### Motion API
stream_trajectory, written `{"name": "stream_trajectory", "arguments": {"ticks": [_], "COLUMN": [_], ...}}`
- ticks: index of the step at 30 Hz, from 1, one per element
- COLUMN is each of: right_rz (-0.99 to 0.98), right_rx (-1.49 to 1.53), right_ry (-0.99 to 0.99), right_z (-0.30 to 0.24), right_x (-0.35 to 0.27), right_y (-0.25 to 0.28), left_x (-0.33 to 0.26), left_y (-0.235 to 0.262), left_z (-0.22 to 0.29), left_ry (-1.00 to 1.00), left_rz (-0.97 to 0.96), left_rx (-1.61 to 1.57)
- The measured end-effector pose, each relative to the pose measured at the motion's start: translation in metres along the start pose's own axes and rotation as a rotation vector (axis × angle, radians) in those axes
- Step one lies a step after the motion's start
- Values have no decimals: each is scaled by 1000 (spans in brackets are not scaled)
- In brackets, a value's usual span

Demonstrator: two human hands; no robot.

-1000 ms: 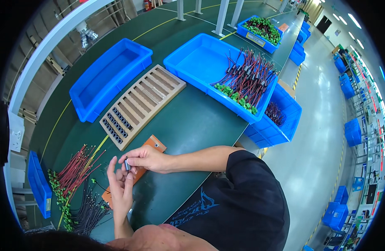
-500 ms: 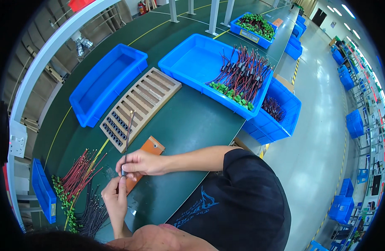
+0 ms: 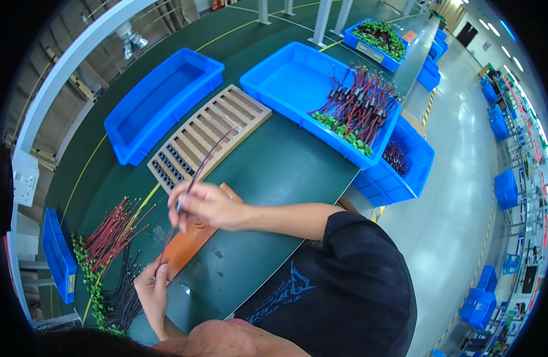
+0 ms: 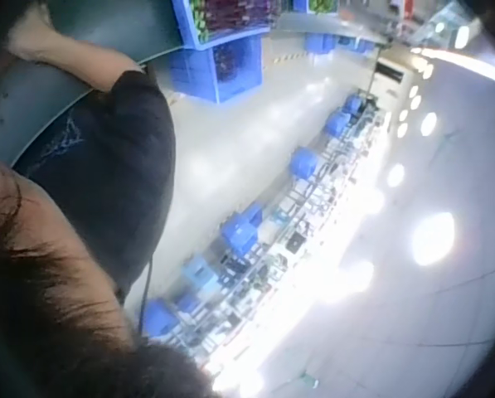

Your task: The person assembles wire harnesses by hand at a factory workstation. They pick up black and red wires, insert them into a small black cylindrical component, and then use a tool to crimp a green connector onto the wire ends. The finished units are placed into a blue bin.

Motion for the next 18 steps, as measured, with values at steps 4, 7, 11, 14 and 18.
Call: {"name": "stream_trajectory", "arguments": {"ticks": [4,7,11,14,18], "right_rz": [15,-227,-41,61,92], "right_rx": [-73,-355,-334,-306,-281], "right_ry": [-262,-300,-317,-342,-359], "right_z": [-10,25,54,67,69], "right_x": [-3,-8,-13,-13,-9], "right_y": [-13,-25,-23,-23,-22], "left_x": [2,-3,-13,-18,-19], "left_y": [0,-1,15,17,19], "left_z": [11,9,-39,-75,-95], "left_ry": [-65,-140,16,118,115], "left_rz": [-74,-156,-91,-100,-49], "left_rx": [113,119,-225,-530,-717]}}
Point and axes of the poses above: each hand's wrist, its own x-axis towards the middle knuckle, its own y-axis out of the back of the hand, z = x × y, the point moved 1 cm from there along x, towards the middle knuckle
